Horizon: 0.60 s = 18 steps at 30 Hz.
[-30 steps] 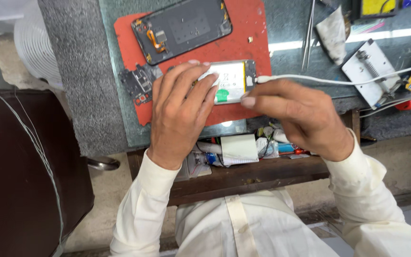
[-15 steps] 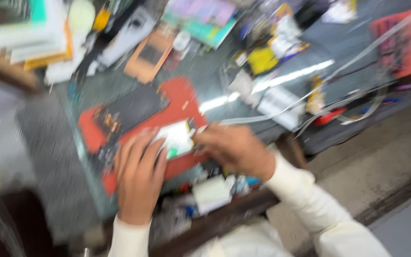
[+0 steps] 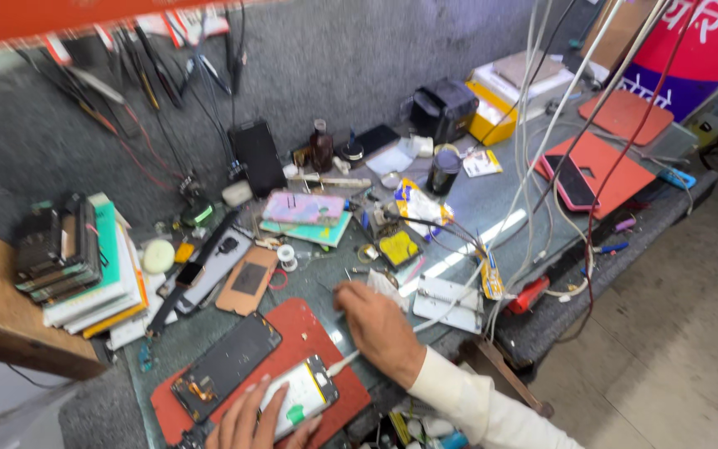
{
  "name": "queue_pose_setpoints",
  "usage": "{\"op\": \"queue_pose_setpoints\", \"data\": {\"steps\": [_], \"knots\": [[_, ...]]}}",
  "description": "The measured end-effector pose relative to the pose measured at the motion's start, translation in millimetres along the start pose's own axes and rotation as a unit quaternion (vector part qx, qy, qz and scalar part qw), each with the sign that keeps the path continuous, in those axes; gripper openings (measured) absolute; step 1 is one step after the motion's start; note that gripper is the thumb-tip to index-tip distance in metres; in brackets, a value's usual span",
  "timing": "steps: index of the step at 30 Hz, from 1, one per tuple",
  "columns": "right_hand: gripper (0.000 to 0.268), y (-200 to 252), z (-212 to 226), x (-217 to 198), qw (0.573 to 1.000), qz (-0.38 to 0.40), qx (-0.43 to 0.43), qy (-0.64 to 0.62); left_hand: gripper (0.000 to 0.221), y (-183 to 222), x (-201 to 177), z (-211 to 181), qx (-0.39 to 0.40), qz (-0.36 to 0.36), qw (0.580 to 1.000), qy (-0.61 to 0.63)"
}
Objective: The person reassembles a mobile phone by placing internal components and the rear plate back onto the chassis and using a screwdriver to secure screws into the motherboard area.
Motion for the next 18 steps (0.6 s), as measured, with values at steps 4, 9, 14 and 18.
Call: {"op": "queue_pose_setpoints", "data": {"steps": [4,9,14,18], "knots": [[0.027,-1.1,-5.4,19.0,0.999,0.02,-0.019,0.046,0.07,16.6,38.2,16.3,0.034,-0.124,0.991,-0.024],[0.034,-4.7,1.6,17.2,0.997,0.026,-0.037,0.057,0.071,24.6,53.7,28.2,0.03,-0.043,0.998,-0.025],[0.021,6.3,32.0,-4.6,0.993,0.071,-0.092,-0.008,0.069,16.3,32.9,16.9,0.01,-0.045,0.997,-0.062],[0.036,20.7,51.4,-15.1,0.969,0.158,-0.19,0.031,0.072,2.1,4.9,4.6,-0.028,-0.019,0.997,-0.063]]}}
Point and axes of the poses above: each hand's wrist, its own y-axis away from the middle knuckle, its own x-axis out of the palm, z = x × y, the point moved 5 cm from there along -y, towards the middle knuckle, and after that the axes turned 7 degrees about x, right-handed, at the moved point
